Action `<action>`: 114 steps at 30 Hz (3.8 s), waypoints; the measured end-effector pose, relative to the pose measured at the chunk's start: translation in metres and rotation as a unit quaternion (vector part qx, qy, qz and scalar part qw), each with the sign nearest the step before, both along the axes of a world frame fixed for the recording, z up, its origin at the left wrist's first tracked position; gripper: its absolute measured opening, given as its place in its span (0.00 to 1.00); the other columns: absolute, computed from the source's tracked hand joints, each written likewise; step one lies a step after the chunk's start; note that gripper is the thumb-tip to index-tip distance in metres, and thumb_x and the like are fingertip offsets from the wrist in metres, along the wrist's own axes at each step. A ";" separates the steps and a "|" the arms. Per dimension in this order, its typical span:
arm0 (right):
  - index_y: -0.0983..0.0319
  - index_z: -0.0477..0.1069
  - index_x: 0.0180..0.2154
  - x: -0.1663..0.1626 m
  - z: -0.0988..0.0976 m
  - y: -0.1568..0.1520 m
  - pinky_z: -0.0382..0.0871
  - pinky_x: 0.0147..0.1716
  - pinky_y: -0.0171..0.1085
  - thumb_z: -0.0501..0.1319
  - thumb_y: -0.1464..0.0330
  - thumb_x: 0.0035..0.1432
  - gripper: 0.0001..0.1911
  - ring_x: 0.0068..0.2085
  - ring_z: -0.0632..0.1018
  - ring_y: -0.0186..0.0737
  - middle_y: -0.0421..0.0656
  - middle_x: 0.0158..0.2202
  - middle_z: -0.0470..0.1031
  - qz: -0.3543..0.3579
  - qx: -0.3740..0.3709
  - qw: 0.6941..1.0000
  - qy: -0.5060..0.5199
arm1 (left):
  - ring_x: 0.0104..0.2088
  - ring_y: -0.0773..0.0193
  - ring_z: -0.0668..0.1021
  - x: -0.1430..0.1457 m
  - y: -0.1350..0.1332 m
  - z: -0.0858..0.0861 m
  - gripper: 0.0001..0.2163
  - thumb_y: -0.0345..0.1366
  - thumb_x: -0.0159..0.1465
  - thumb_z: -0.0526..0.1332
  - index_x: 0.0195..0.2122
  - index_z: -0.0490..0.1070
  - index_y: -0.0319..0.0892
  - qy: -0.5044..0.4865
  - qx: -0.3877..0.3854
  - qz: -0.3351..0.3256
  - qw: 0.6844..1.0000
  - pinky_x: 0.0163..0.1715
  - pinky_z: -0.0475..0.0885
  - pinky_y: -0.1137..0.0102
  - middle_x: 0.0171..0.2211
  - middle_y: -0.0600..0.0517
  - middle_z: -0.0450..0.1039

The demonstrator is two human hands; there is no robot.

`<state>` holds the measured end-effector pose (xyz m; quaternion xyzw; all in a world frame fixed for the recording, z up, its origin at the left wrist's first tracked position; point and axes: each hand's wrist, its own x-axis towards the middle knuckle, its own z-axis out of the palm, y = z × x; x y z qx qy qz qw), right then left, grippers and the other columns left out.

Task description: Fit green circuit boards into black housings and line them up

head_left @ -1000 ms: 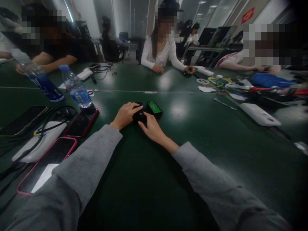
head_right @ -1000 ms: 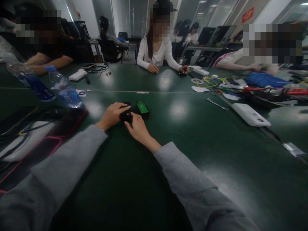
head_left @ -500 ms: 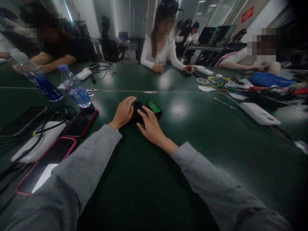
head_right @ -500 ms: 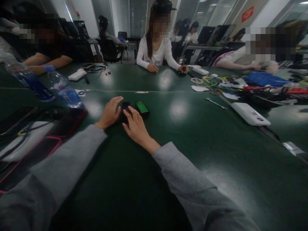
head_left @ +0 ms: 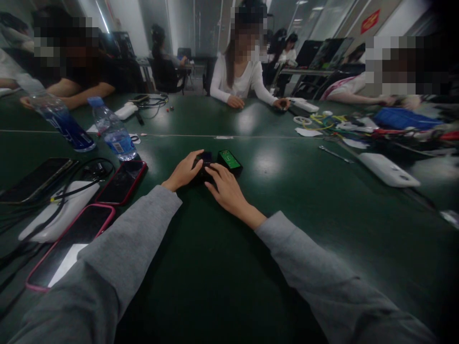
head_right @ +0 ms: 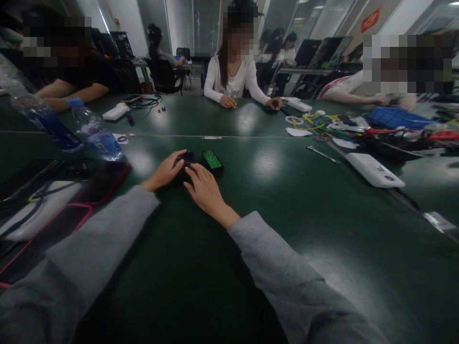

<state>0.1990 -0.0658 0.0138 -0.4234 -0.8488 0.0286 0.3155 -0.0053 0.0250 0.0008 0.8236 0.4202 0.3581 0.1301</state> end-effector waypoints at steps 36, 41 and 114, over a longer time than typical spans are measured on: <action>0.72 0.63 0.59 0.043 -0.005 0.028 0.70 0.53 0.55 0.61 0.74 0.61 0.26 0.55 0.74 0.61 0.60 0.55 0.72 -0.232 0.039 0.970 -0.053 | 0.60 0.50 0.74 -0.001 -0.002 0.004 0.24 0.48 0.74 0.50 0.67 0.61 0.44 -0.007 -0.042 0.006 0.999 0.60 0.70 0.52 0.64 0.41 0.68; 0.69 0.62 0.60 0.040 -0.007 0.026 0.71 0.52 0.55 0.63 0.68 0.64 0.25 0.57 0.72 0.62 0.60 0.57 0.68 -0.202 0.050 0.975 -0.072 | 0.63 0.50 0.72 -0.001 -0.002 0.004 0.25 0.49 0.74 0.49 0.67 0.61 0.43 -0.003 -0.046 0.004 0.999 0.62 0.68 0.51 0.65 0.41 0.66; 0.65 0.62 0.64 0.039 -0.012 0.031 0.72 0.57 0.61 0.58 0.64 0.64 0.28 0.62 0.72 0.61 0.59 0.65 0.64 -0.141 -0.072 0.982 0.097 | 0.70 0.34 0.62 -0.004 0.005 -0.001 0.59 0.59 0.51 0.73 0.76 0.40 0.49 0.038 -0.127 -0.031 0.991 0.66 0.58 0.38 0.73 0.36 0.52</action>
